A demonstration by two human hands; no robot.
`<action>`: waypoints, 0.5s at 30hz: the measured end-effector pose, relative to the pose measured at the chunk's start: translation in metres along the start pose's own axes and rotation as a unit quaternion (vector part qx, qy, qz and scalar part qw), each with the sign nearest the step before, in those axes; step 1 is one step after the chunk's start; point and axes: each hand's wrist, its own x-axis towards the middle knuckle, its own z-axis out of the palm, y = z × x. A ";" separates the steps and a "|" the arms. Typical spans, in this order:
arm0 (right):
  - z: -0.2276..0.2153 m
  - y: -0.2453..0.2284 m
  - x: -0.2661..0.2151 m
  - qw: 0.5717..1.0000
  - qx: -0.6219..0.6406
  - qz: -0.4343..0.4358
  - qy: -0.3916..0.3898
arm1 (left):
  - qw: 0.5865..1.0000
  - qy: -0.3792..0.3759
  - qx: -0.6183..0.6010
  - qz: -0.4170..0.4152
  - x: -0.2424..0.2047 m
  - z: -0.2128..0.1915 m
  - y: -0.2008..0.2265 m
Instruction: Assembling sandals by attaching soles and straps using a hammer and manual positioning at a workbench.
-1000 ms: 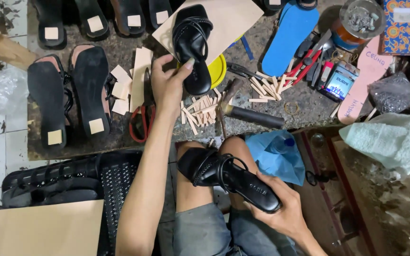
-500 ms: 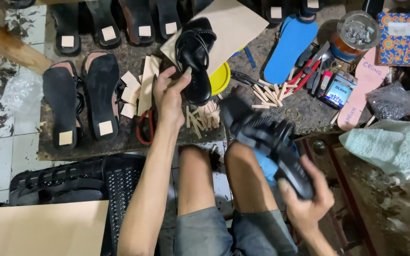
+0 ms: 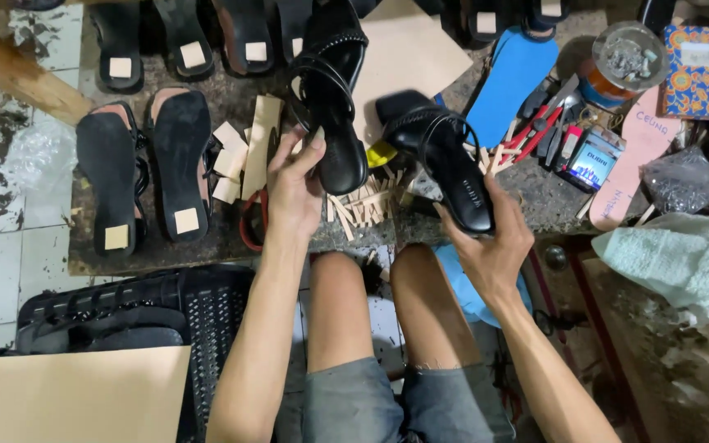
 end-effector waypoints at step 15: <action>-0.094 -0.056 -0.038 0.990 0.116 0.001 0.086 | 0.971 -0.219 -0.031 0.092 -0.117 -0.037 -0.015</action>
